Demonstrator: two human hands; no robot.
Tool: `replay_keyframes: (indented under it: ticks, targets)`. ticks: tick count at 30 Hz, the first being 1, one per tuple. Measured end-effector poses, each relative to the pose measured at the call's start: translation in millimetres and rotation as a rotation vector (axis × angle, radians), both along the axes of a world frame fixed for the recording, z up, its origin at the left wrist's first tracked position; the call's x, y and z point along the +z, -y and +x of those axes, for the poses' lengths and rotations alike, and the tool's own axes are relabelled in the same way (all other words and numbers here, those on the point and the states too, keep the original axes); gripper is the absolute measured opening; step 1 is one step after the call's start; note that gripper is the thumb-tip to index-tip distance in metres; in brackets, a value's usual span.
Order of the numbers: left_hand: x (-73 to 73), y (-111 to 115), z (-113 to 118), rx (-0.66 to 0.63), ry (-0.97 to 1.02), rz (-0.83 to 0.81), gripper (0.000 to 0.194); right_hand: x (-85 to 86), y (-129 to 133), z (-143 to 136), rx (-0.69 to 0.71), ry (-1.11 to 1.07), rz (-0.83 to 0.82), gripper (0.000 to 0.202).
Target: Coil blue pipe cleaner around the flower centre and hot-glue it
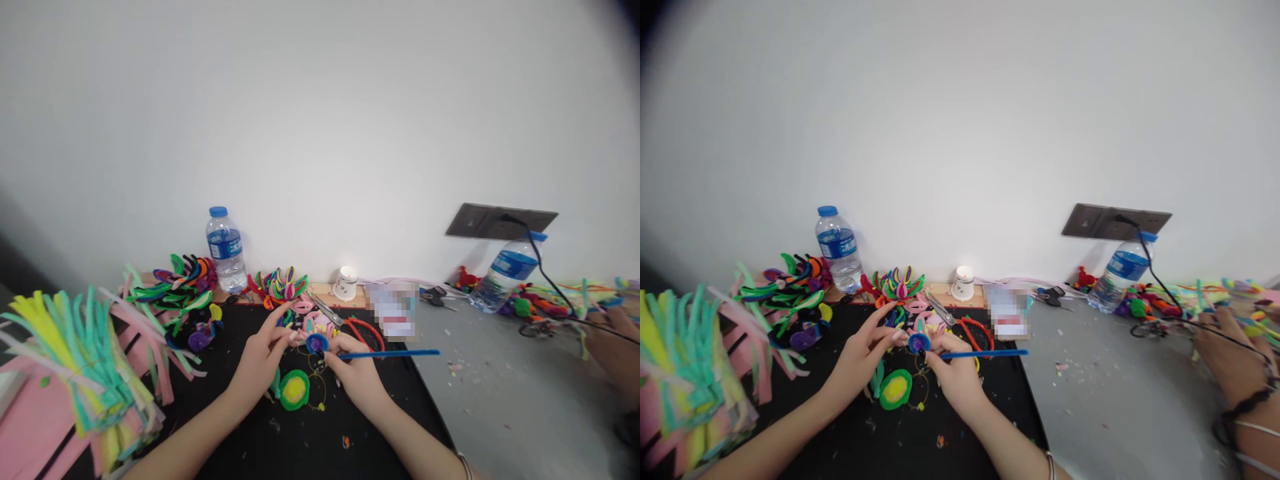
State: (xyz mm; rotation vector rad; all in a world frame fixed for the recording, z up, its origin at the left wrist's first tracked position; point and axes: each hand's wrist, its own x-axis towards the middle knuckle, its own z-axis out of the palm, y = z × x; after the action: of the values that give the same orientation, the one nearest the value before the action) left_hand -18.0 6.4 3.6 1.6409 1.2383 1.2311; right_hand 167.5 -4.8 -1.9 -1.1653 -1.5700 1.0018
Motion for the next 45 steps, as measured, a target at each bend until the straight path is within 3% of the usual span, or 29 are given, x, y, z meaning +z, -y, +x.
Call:
replay_keyframes:
  ticks: [5,12,20,32,45]
  targets:
    - [0.7,-0.1,2.3,-0.028,0.095,-0.046,0.059,-0.2,0.1,-0.4,0.007,-0.007,0.017,0.016]
    - [-3.3,0.5,1.7,-0.059,0.138,-0.032,0.042,-0.2,-0.9,-0.8,-0.003,0.050,0.103,0.017]
    - [-3.1,-1.8,0.4,0.057,0.135,-0.015,0.020,-7.1,-1.1,-2.6,-0.001,0.013,0.089,0.015]
    - [4.0,2.1,0.5,0.069,0.166,-0.039,0.032,-2.9,-0.9,-2.0,-0.022,0.015,0.125,0.013]
    - [3.1,1.5,3.7,0.077,0.114,-0.010,0.020,-1.4,-0.4,-2.4,-0.035,0.021,0.147,0.014]
